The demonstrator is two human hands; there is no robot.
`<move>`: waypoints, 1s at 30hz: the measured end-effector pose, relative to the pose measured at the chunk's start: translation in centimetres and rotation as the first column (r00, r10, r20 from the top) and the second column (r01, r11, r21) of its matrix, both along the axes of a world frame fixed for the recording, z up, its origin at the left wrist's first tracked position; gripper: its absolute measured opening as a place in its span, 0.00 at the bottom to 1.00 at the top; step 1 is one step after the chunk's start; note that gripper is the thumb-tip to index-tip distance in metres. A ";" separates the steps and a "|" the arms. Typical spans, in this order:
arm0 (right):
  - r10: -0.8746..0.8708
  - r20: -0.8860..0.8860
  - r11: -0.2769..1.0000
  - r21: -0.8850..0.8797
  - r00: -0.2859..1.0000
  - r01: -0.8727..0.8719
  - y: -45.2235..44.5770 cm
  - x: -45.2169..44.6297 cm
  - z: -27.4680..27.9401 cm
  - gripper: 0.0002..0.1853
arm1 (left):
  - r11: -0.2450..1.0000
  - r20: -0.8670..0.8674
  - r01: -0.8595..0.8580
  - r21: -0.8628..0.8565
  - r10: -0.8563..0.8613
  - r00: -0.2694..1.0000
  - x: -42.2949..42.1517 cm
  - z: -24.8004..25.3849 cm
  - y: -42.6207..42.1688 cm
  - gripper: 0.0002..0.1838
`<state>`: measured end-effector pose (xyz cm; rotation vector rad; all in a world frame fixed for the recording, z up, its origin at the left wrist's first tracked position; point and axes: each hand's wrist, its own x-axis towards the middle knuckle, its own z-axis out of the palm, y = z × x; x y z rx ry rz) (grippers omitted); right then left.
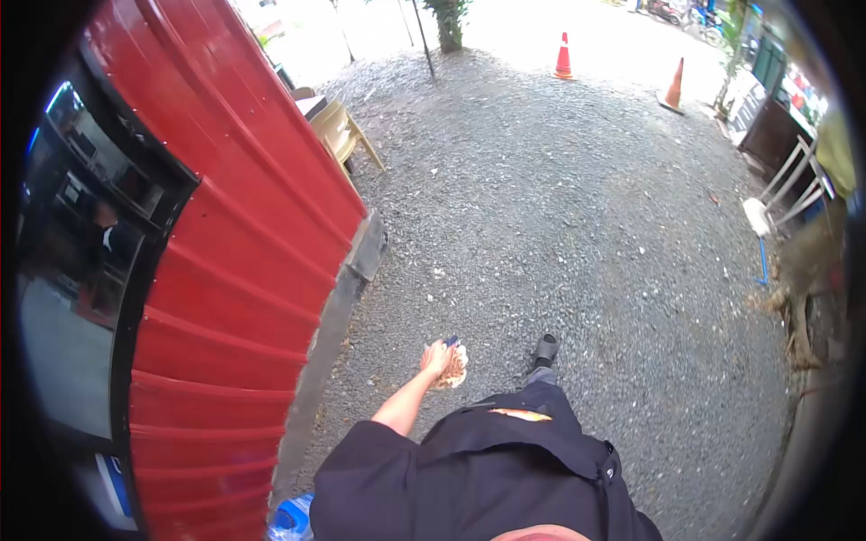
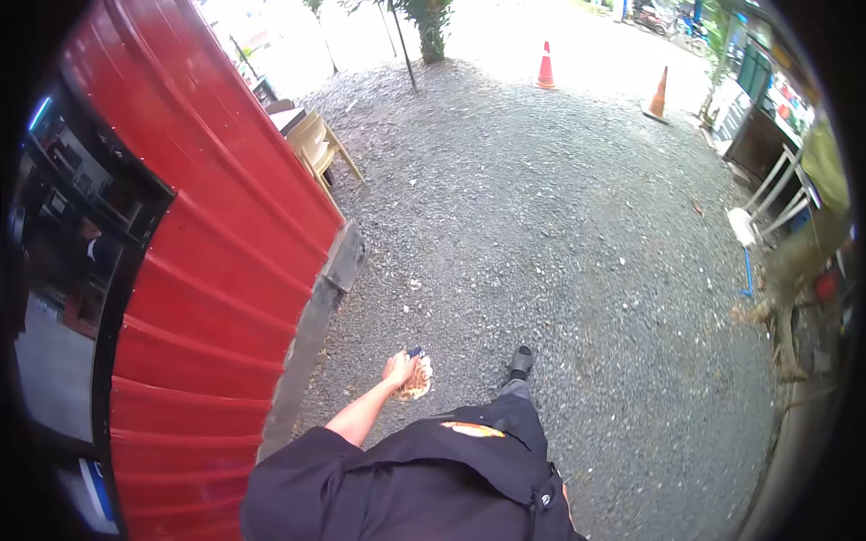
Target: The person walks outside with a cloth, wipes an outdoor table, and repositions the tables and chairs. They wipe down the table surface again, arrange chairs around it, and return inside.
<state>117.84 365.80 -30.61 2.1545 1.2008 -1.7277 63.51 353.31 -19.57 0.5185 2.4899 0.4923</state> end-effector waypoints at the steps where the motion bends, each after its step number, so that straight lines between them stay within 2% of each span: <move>1: 0.018 0.008 1.000 0.004 1.000 -0.018 3.7 -1.2 -1.0 0.13 | 1.000 -0.024 -0.016 0.004 0.016 1.000 -1.4 -1.2 3.1 0.28; 2: 0.039 0.014 0.999 0.001 0.999 -0.039 7.3 -2.7 -1.7 0.13 | 0.998 -0.067 -0.051 0.026 0.052 0.996 -2.6 -2.1 5.7 0.27; 5: 0.117 0.019 0.993 0.024 0.993 -0.117 19.8 -7.0 -4.6 0.12 | 0.971 0.018 -0.223 -0.087 0.225 0.974 -5.2 -2.8 11.2 0.26; 8: 0.235 -0.003 0.962 0.145 0.972 -0.232 33.3 -10.0 -10.2 0.12 | 0.941 -0.008 -0.268 -0.207 0.272 0.962 -7.6 -4.2 13.7 0.25; 9: 0.257 -0.012 0.946 0.206 0.966 -0.249 37.9 -11.9 -12.0 0.12 | 0.912 0.030 -0.336 -0.236 0.352 0.935 -8.1 -0.7 15.1 0.25; 11: 0.173 -0.109 0.975 0.160 0.979 -0.155 46.5 -24.0 0.3 0.12 | 0.859 0.053 -0.428 -0.280 0.459 0.887 -9.9 -2.3 15.9 0.24; 13: 0.190 -0.242 0.951 0.287 0.951 -0.117 53.8 -32.0 1.5 0.11 | 0.782 0.079 -0.525 -0.335 0.578 0.812 -11.9 -3.9 16.8 0.24; 17: 0.216 -0.347 0.940 0.326 0.913 -0.099 64.2 -46.6 2.1 0.15 | 0.663 0.047 -0.612 -0.432 0.694 0.718 -17.7 -5.0 21.1 0.24; 19: 0.239 -0.387 0.942 0.315 0.891 -0.116 66.9 -51.9 0.8 0.14 | 0.678 0.054 -0.591 -0.437 0.675 0.736 -22.0 -6.3 23.3 0.24; 20: 0.382 -0.407 0.891 0.400 0.830 -0.215 67.7 -54.0 -0.2 0.10 | 0.684 0.052 -0.603 -0.410 0.678 0.734 -25.7 -6.9 25.2 0.24; 21: 0.323 -0.383 0.918 0.350 0.866 -0.188 68.3 -55.7 -2.3 0.10 | 0.691 0.055 -0.612 -0.385 0.679 0.732 -28.9 -7.4 27.4 0.24; 22: 0.354 -0.528 0.912 0.378 0.772 -0.159 68.2 -56.5 -2.9 0.09 | 0.738 0.066 -0.589 -0.328 0.640 0.765 -32.5 -6.5 29.9 0.25; 23: 0.393 -0.386 0.905 0.326 0.835 -0.275 69.6 -58.4 -2.2 0.09 | 0.782 0.060 -0.538 -0.315 0.582 0.811 -36.0 -2.5 33.7 0.25; 24: 0.428 -0.242 0.895 0.248 0.871 -0.371 71.1 -60.5 -1.5 0.09 | 0.811 0.118 -0.517 -0.274 0.562 0.819 -39.9 -1.4 36.6 0.25; 25: 0.455 -0.157 0.885 0.190 0.877 -0.425 72.2 -62.6 -1.2 0.09 | 0.812 0.075 -0.527 -0.251 0.559 0.826 -43.5 -0.6 39.6 0.25; 26: 0.472 -0.111 0.878 0.154 0.875 -0.454 73.9 -64.9 -1.0 0.10 | 0.867 0.024 -0.447 -0.222 0.463 0.886 -46.7 0.7 42.8 0.24; 27: 0.487 -0.088 0.870 0.136 0.869 -0.474 75.5 -67.7 -0.6 0.10 | 0.889 -0.027 -0.409 -0.208 0.413 0.910 -50.3 -0.2 45.7 0.24; 28: 0.497 -0.075 0.864 0.134 0.865 -0.485 77.5 -70.5 -0.3 0.10 | 0.901 -0.074 -0.424 -0.092 0.419 0.905 -53.5 0.1 48.6 0.23; 30: 0.520 -0.042 0.850 0.116 0.853 -0.513 81.2 -75.8 -1.1 0.10 | 0.900 -0.118 -0.435 -0.006 0.432 0.894 -60.1 0.0 54.8 0.27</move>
